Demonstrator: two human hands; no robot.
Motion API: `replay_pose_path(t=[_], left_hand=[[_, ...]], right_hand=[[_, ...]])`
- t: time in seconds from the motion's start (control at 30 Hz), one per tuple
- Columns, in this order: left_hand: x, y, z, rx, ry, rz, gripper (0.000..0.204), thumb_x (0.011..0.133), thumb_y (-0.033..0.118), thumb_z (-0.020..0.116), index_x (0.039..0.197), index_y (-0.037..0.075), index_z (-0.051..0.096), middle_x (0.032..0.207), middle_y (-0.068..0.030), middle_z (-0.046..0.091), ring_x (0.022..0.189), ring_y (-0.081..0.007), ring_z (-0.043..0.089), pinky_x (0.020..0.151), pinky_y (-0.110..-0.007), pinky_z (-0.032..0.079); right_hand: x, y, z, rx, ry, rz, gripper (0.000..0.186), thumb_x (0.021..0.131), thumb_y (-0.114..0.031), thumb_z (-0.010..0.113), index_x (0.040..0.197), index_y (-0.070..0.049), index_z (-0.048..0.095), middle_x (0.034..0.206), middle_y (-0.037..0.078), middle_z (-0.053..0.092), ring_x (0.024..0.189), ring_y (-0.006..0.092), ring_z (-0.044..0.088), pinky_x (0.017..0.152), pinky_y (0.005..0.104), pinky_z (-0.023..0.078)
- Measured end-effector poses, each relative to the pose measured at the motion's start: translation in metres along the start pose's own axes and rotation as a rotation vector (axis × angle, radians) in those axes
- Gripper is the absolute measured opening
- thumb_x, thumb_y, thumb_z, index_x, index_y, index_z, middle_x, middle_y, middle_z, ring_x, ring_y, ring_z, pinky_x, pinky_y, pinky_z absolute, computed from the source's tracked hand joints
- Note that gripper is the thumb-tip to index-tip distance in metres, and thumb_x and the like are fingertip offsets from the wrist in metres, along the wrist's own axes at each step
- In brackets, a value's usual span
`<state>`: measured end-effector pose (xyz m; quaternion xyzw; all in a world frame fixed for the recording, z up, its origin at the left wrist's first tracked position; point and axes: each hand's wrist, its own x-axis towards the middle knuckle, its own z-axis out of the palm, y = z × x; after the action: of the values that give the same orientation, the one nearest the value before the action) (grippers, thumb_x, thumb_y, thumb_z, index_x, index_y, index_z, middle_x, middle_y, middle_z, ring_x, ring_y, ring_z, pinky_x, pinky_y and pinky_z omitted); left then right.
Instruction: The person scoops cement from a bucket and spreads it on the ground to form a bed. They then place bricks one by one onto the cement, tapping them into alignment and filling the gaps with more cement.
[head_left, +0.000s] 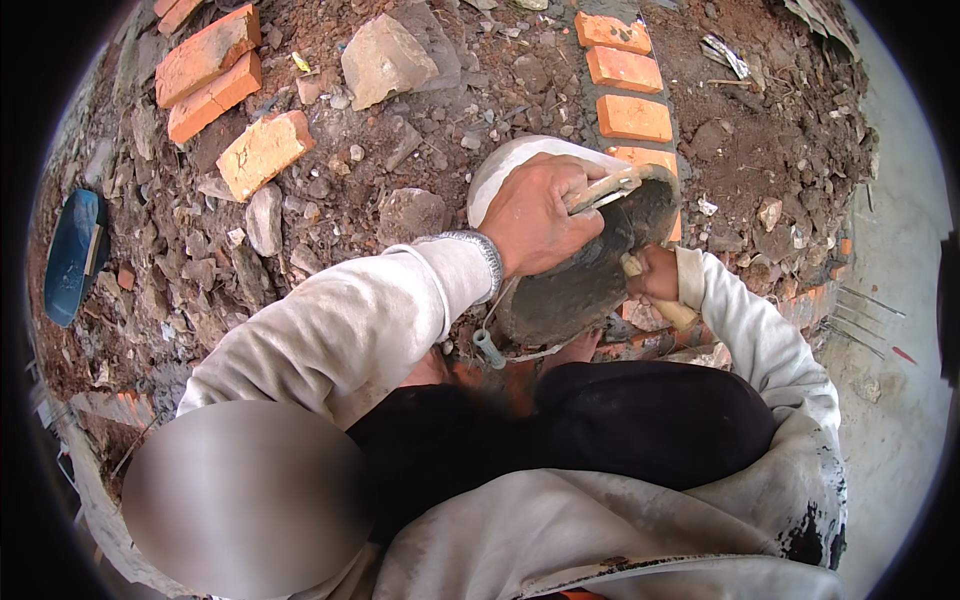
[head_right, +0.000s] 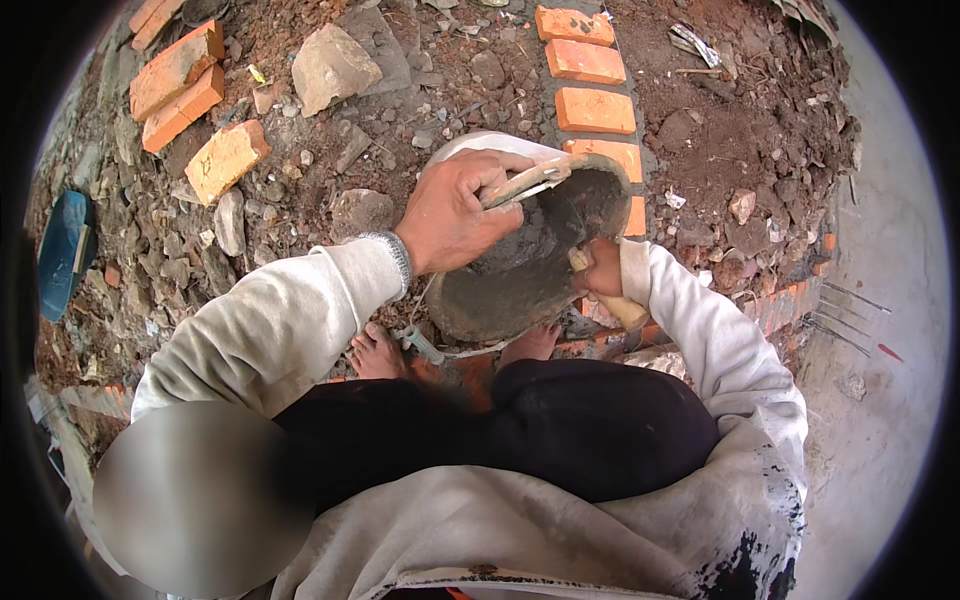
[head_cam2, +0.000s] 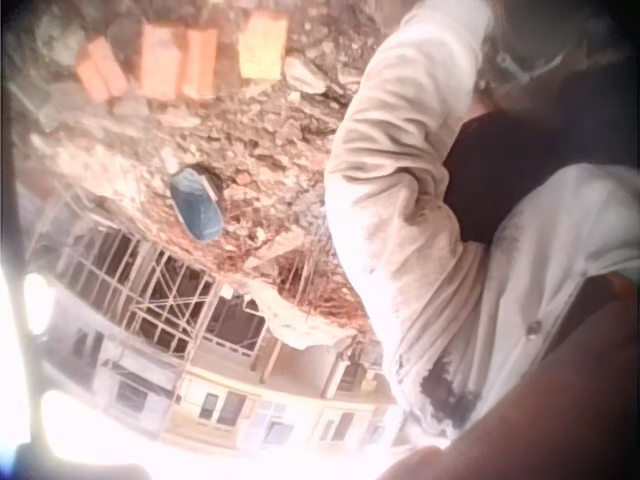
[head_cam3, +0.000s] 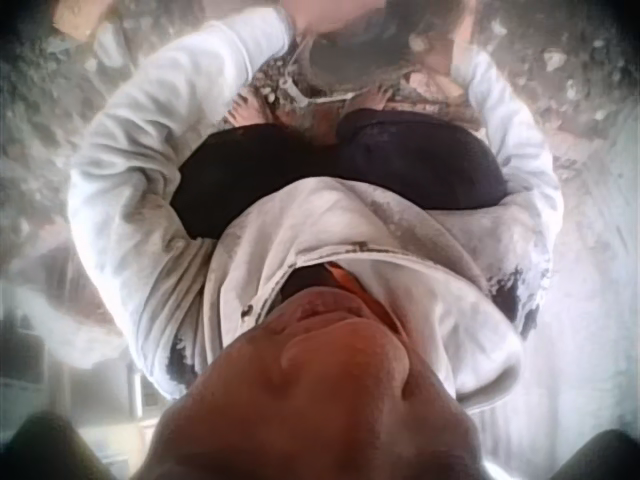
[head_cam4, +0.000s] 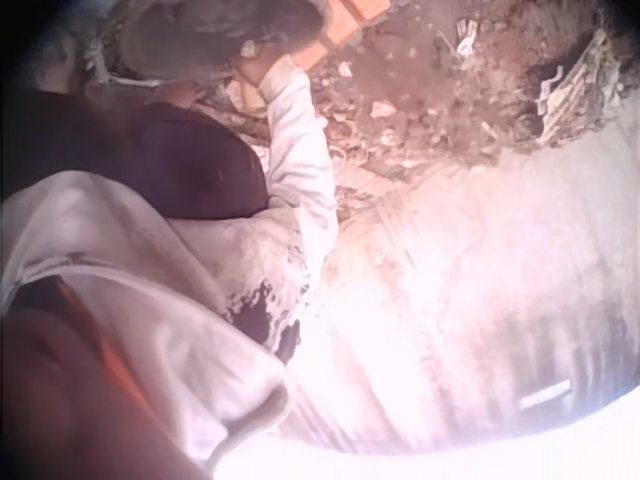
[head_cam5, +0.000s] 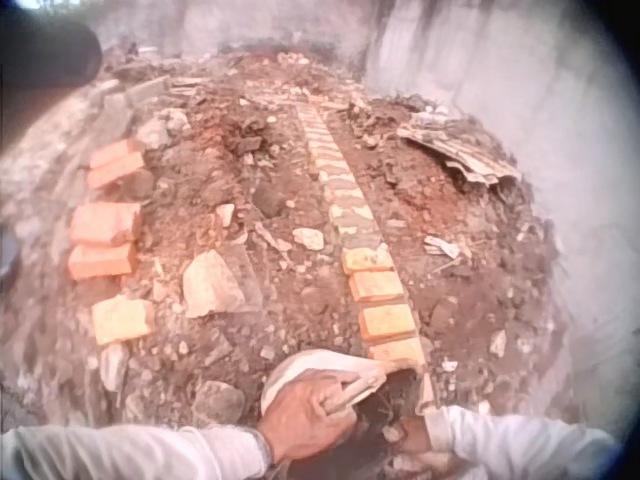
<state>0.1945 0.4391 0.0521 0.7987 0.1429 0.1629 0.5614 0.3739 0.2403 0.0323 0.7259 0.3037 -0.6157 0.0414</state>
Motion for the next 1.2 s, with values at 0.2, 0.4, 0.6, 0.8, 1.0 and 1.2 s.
replay_pose_path(t=[0.2,0.4,0.6,0.8,1.0,1.2], left_hand=[[-0.003,0.002,-0.008,-0.067,-0.048,0.031,0.014,0.07,0.003,0.066,0.072,-0.001,0.052,0.118,-0.0094,0.068,0.094,-0.0196,0.063,0.085,-0.034,0.048],[-0.004,0.0,-0.022,-0.163,-0.02,-0.026,0.023,0.07,0.0,0.065,0.066,0.001,0.042,0.115,-0.013,0.068,0.088,-0.0197,0.062,0.082,-0.034,0.048],[0.0,0.016,-0.048,-0.076,0.054,0.05,0.026,0.071,-0.002,0.064,0.064,0.002,0.039,0.116,-0.0138,0.068,0.089,-0.0134,0.06,0.076,-0.03,0.048],[0.009,0.014,-0.046,-0.051,0.084,-0.039,0.028,0.071,0.002,0.065,0.065,0.0,0.038,0.114,-0.0137,0.069,0.083,-0.015,0.059,0.074,-0.031,0.047],[0.008,0.006,-0.041,-0.014,0.14,0.075,0.025,0.07,0.006,0.066,0.067,-0.001,0.043,0.11,-0.0127,0.069,0.078,-0.023,0.06,0.075,-0.034,0.049],[0.008,0.007,-0.039,0.036,0.125,0.004,0.024,0.07,0.008,0.066,0.068,-0.001,0.045,0.109,-0.0133,0.069,0.084,-0.0254,0.062,0.079,-0.034,0.049]], right_hand=[[0.003,0.018,0.043,1.017,-0.492,0.017,0.021,0.078,-0.004,0.061,0.098,-0.004,0.054,0.065,0.004,0.052,0.046,0.0159,0.054,0.04,0.0315,0.047],[0.013,-0.015,0.093,1.507,-0.76,-0.245,0.022,0.084,-0.009,0.06,0.104,-0.005,0.052,0.068,0.004,0.051,0.045,0.0142,0.052,0.039,0.031,0.046],[-0.02,-0.065,0.028,0.663,-0.182,-0.509,0.031,0.081,-0.006,0.061,0.108,0.005,0.053,0.069,0.008,0.059,0.049,0.0135,0.06,0.045,0.0284,0.048],[0.005,-0.065,-0.002,-0.393,0.459,-0.199,0.04,0.077,-0.013,0.063,0.107,0.007,0.047,0.083,0.032,0.065,0.088,0.0463,0.066,0.08,0.0491,0.054],[-0.016,-0.055,0.027,-0.477,0.35,-0.232,0.042,0.075,-0.009,0.061,0.108,0.011,0.044,0.074,0.03,0.064,0.075,0.0486,0.066,0.071,0.0519,0.054],[-0.045,-0.053,0.028,-0.567,0.166,-0.167,0.039,0.073,-0.015,0.063,0.104,0.006,0.051,0.08,0.03,0.065,0.086,0.046,0.066,0.076,0.0496,0.054]])
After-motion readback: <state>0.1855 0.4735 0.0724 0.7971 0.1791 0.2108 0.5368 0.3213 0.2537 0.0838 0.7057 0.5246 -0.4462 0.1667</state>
